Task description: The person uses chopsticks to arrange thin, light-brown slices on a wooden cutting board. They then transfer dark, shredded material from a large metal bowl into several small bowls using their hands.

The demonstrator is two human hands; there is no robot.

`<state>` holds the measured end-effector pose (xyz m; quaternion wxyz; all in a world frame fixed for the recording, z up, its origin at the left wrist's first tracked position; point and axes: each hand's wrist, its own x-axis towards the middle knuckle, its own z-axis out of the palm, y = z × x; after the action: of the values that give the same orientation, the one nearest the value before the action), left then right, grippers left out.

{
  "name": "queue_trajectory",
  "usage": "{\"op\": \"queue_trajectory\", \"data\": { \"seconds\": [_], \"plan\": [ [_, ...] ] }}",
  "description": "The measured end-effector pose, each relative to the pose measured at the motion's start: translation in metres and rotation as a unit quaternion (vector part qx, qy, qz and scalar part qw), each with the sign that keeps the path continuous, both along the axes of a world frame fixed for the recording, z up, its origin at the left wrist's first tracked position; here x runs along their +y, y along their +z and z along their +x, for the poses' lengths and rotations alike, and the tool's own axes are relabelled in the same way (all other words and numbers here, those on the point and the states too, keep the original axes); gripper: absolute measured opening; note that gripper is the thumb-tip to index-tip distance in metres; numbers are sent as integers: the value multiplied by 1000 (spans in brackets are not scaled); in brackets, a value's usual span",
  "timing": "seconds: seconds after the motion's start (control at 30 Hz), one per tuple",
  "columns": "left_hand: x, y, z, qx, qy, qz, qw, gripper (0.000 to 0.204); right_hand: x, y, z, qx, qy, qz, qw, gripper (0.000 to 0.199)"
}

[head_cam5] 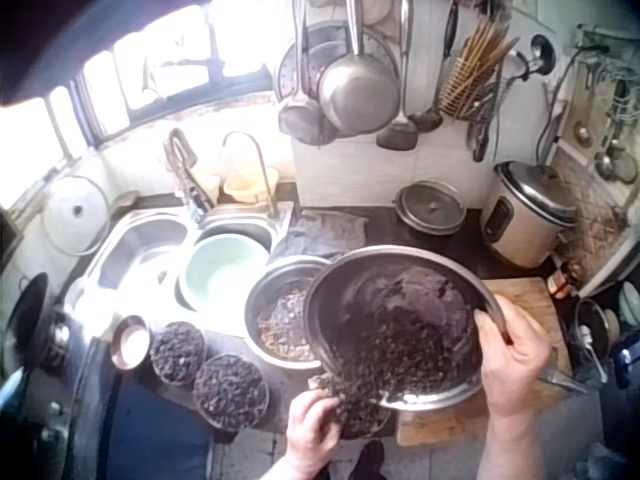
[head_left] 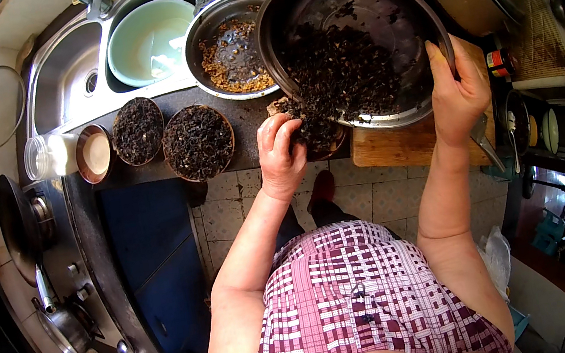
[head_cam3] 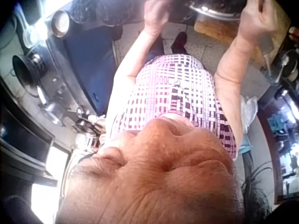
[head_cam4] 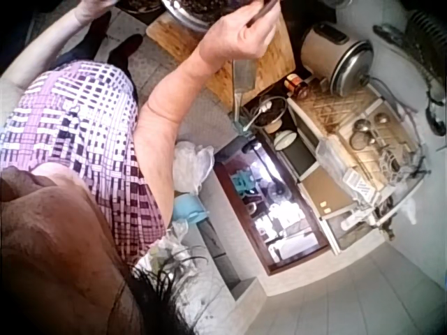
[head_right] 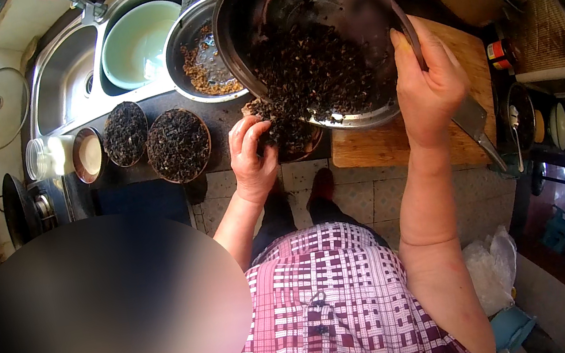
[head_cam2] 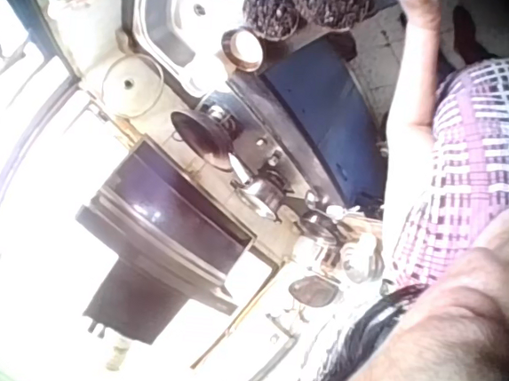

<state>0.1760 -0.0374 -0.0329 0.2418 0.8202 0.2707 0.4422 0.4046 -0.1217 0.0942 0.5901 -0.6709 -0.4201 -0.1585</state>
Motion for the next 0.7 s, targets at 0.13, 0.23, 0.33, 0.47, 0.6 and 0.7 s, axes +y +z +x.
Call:
{"op": "queue_trajectory", "data": {
  "seconds": [0.13,0.23,0.33,0.47,0.6,0.7],
  "plan": [
    [-8,-1,3,-9,3,-34,999,46,1,0,0,11,1,2,1000,24],
    [-12,-2,6,-15,-1,-54,998,47,1,-2,1,1,-3,3,1000,24],
    [-16,3,13,-57,10,-54,997,45,-1,-2,3,-2,-2,-2,1000,24],
    [-13,2,19,-13,47,-52,997,42,-6,1,3,25,-7,-15,1000,22],
    [-16,2,25,52,96,-33,994,40,-8,1,4,27,-8,-2,1000,21],
    [-16,-3,22,96,76,-17,992,40,-12,0,9,39,2,12,999,22]
  ]
}}
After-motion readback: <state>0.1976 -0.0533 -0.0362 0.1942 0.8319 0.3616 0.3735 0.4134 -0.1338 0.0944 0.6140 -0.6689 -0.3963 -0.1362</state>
